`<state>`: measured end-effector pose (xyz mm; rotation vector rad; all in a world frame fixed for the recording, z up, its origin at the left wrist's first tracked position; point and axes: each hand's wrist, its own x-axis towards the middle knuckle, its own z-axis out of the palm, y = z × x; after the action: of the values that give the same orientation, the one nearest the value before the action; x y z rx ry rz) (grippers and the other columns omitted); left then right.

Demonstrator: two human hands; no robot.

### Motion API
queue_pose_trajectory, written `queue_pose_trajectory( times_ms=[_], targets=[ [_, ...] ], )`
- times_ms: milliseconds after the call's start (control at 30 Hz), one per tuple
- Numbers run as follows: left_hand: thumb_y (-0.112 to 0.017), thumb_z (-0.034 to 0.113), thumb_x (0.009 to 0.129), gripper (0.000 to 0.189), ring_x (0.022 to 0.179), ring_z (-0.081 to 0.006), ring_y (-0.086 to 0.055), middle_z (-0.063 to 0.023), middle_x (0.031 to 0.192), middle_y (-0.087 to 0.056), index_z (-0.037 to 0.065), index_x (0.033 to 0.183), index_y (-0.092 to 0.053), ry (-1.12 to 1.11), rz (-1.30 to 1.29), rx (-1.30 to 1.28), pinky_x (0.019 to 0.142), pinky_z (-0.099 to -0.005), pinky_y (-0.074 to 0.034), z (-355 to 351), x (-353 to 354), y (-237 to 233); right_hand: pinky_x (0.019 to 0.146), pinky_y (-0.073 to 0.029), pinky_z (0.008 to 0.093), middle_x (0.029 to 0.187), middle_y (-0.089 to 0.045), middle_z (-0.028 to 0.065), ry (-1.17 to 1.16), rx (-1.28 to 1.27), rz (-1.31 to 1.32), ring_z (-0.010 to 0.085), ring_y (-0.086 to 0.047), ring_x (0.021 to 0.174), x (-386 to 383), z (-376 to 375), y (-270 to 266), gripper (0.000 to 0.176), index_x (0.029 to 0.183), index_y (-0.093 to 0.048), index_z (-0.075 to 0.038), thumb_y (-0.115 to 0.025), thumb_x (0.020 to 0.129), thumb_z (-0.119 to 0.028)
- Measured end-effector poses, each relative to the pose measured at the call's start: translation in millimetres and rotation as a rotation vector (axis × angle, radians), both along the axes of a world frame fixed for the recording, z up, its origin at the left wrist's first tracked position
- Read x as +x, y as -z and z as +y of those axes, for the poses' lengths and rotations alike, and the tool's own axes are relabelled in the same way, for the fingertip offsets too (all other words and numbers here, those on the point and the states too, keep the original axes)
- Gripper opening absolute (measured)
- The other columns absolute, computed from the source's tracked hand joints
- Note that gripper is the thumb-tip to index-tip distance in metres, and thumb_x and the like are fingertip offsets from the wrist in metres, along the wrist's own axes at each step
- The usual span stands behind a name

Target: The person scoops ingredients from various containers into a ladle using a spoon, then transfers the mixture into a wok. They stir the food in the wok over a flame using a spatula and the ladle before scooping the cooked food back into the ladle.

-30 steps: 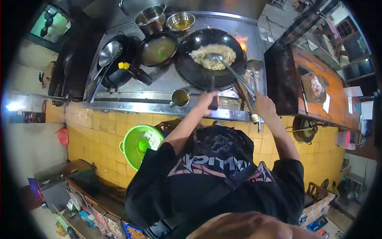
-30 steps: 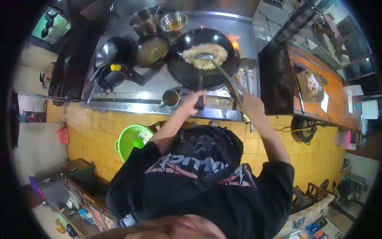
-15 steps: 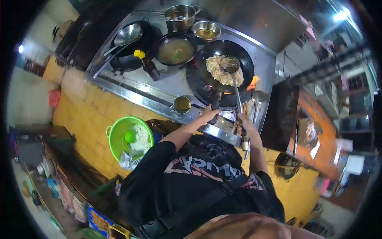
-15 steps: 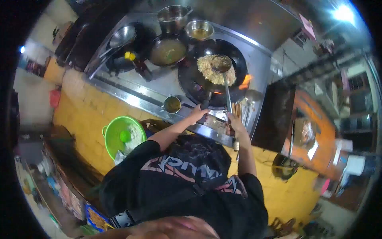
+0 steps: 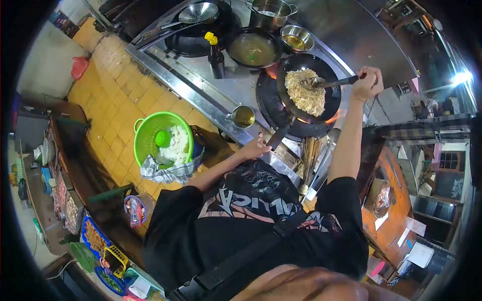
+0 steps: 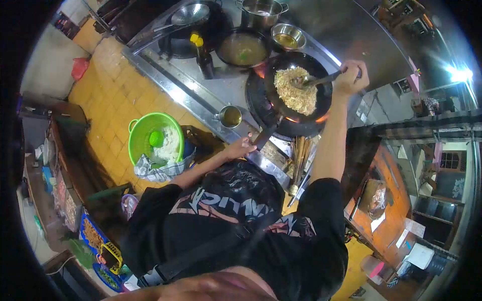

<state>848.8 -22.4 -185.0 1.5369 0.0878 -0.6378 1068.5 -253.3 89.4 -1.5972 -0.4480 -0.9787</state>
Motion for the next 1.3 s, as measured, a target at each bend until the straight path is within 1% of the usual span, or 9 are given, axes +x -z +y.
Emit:
queue_pose_trajectory(
  times_ms=[200, 367, 433, 633, 700, 867, 900, 1000, 1300],
  targets=[
    [-0.067, 0.040, 0.083, 0.045, 0.061, -0.0100, -0.056, -0.0048, 0.077, -0.058, 0.001, 0.103, -0.054, -0.120, -0.018, 0.015, 0.054, -0.0252, -0.045, 7.5, -17.8, 22.6, 0.043, -0.032, 0.0235, 0.055, -0.045, 0.0049, -0.171, 0.455, 0.055, 0.0111, -0.042, 0.047, 6.2, 45.5, 15.5, 0.018, 0.065, -0.047, 0.000, -0.046, 0.082, -0.003],
    [-0.066, 0.037, 0.085, 0.038, 0.059, -0.0077, -0.052, -0.0007, 0.071, -0.055, 0.005, 0.099, -0.053, -0.174, -0.030, 0.006, 0.049, -0.0216, -0.042, 3.0, -10.2, 17.7, 0.043, -0.034, 0.0233, 0.057, -0.045, 0.0034, -0.137, 0.458, 0.115, 0.0101, -0.040, 0.047, -2.2, 43.0, -5.5, 0.013, 0.074, -0.051, 0.003, -0.047, 0.084, -0.005],
    [-0.066, 0.036, 0.085, 0.034, 0.058, -0.0071, -0.051, 0.0000, 0.069, -0.054, 0.007, 0.097, -0.052, -0.193, -0.019, 0.008, 0.049, -0.0216, -0.042, 0.1, -15.0, 16.5, 0.041, -0.031, 0.0259, 0.053, -0.041, 0.0047, 0.015, 0.413, 0.069, 0.0107, -0.038, 0.044, -21.1, 50.5, 28.7, 0.022, 0.064, -0.045, -0.001, -0.045, 0.085, -0.007],
    [-0.071, 0.035, 0.081, 0.053, 0.057, -0.0126, -0.055, -0.0070, 0.074, -0.060, -0.003, 0.111, -0.049, -0.087, -0.132, 0.176, 0.052, -0.0288, -0.045, -6.9, 1.5, 26.2, 0.044, -0.031, 0.0244, 0.054, -0.042, 0.0034, -0.197, 0.406, 0.180, 0.0094, -0.038, 0.046, -29.9, 32.6, 10.4, 0.022, 0.065, -0.041, -0.002, -0.046, 0.086, -0.003],
    [-0.070, 0.036, 0.082, 0.052, 0.058, -0.0135, -0.056, -0.0069, 0.073, -0.060, -0.004, 0.109, -0.049, -0.091, -0.051, 0.021, 0.053, -0.0294, -0.046, -3.9, 0.1, 15.4, 0.047, -0.033, 0.0210, 0.058, -0.046, -0.0006, 0.070, 0.171, 0.158, 0.0065, -0.042, 0.052, -41.1, 25.9, 45.1, 0.018, 0.075, -0.052, 0.002, -0.049, 0.090, -0.008],
    [-0.066, 0.034, 0.085, 0.047, 0.062, -0.0119, -0.057, -0.0062, 0.077, -0.061, -0.003, 0.110, -0.051, -0.066, -0.118, 0.142, 0.053, -0.0276, -0.046, -10.2, 3.3, 44.3, 0.052, -0.039, 0.0210, 0.057, -0.054, 0.0035, -0.163, 0.519, 0.264, 0.0098, -0.052, 0.055, -37.2, 2.8, 25.5, 0.023, 0.071, -0.054, 0.001, -0.053, 0.089, -0.013],
    [-0.064, 0.032, 0.087, 0.038, 0.065, -0.0116, -0.058, -0.0057, 0.081, -0.061, 0.001, 0.107, -0.053, -0.012, -0.266, 0.273, 0.054, -0.0262, -0.047, -8.7, 2.8, 49.2, 0.052, -0.039, 0.0210, 0.057, -0.054, 0.0035, -0.186, 0.516, 0.262, 0.0098, -0.052, 0.055, -37.0, 5.6, 32.8, 0.023, 0.071, -0.054, 0.001, -0.053, 0.089, -0.013],
    [-0.063, 0.031, 0.088, 0.035, 0.063, -0.0126, -0.058, -0.0068, 0.077, -0.061, 0.000, 0.103, -0.055, -0.036, -0.021, 0.081, 0.056, -0.0288, -0.048, -8.9, 1.3, 46.4, 0.050, -0.039, 0.0234, 0.058, -0.054, 0.0023, -0.033, 0.015, 0.079, 0.0092, -0.051, 0.053, -33.6, -10.7, 79.5, 0.025, 0.069, -0.055, 0.000, -0.052, 0.088, -0.017],
    [-0.056, 0.039, 0.087, 0.040, 0.062, -0.0198, -0.064, -0.0093, 0.070, -0.066, 0.001, 0.083, -0.067, -0.021, -0.163, 0.172, 0.060, -0.0337, -0.049, 1.9, -12.4, 29.4, 0.045, -0.037, 0.0261, 0.054, -0.050, 0.0058, -0.113, 0.088, 0.077, 0.0117, -0.044, 0.046, -33.9, -11.1, 63.9, 0.025, 0.065, -0.049, 0.001, -0.047, 0.088, -0.012]
  ],
)
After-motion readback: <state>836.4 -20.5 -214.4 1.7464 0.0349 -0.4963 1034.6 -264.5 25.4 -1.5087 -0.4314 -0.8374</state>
